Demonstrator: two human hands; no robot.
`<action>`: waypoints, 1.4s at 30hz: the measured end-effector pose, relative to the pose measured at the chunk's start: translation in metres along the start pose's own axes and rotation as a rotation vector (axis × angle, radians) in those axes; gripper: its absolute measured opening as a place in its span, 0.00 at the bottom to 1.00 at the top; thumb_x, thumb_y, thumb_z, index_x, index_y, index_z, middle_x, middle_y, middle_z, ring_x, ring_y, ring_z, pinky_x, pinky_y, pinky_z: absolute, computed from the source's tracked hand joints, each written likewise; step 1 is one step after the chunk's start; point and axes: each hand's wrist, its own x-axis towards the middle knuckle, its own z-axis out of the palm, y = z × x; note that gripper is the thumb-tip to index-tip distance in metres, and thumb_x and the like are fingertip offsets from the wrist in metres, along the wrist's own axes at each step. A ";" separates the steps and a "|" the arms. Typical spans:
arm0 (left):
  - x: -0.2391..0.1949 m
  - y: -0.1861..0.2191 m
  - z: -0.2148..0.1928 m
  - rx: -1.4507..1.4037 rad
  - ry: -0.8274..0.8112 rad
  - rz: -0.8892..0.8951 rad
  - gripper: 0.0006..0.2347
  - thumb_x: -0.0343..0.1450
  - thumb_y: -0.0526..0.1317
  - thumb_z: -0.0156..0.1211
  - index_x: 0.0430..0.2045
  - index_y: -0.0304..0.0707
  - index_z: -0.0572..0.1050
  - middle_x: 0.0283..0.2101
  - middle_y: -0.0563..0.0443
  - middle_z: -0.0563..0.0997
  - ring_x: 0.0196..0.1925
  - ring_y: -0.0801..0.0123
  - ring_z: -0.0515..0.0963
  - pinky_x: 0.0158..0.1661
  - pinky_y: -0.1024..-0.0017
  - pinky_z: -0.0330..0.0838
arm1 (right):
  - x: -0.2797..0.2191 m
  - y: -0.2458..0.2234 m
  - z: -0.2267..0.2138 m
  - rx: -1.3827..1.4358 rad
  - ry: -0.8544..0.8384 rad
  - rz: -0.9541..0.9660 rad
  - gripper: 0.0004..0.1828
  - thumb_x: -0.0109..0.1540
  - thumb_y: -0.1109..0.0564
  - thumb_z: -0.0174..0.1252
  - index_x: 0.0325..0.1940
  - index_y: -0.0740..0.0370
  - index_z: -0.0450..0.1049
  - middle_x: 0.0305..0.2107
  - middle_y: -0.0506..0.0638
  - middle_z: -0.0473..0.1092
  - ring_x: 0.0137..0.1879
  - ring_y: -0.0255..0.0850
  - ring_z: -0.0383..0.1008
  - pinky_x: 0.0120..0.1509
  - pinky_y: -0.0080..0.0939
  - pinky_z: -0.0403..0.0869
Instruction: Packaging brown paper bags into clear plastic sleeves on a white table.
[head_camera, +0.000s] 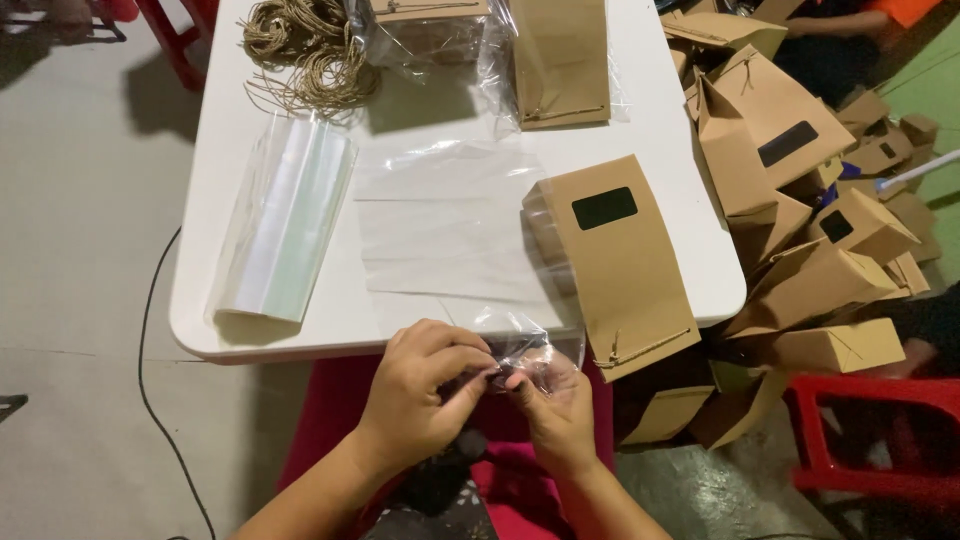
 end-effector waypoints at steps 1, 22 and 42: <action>0.003 0.001 -0.001 -0.003 -0.003 0.000 0.04 0.65 0.34 0.67 0.30 0.45 0.81 0.38 0.57 0.83 0.41 0.65 0.79 0.45 0.64 0.66 | -0.001 0.002 -0.002 -0.001 0.004 0.001 0.11 0.60 0.52 0.69 0.33 0.59 0.76 0.30 0.47 0.73 0.39 0.38 0.73 0.47 0.38 0.75; 0.025 -0.032 0.012 -0.075 0.033 -0.209 0.05 0.67 0.36 0.64 0.31 0.45 0.86 0.28 0.59 0.73 0.36 0.68 0.73 0.37 0.71 0.69 | 0.009 -0.007 -0.117 0.281 0.726 0.192 0.28 0.62 0.53 0.61 0.64 0.61 0.65 0.52 0.53 0.74 0.56 0.42 0.76 0.61 0.33 0.75; 0.050 -0.034 -0.007 0.403 0.065 0.219 0.13 0.64 0.21 0.57 0.39 0.30 0.80 0.42 0.45 0.82 0.36 0.54 0.77 0.34 0.64 0.75 | -0.015 0.015 -0.159 0.279 0.672 0.248 0.20 0.57 0.69 0.57 0.22 0.50 0.56 0.24 0.48 0.70 0.33 0.44 0.74 0.32 0.48 0.69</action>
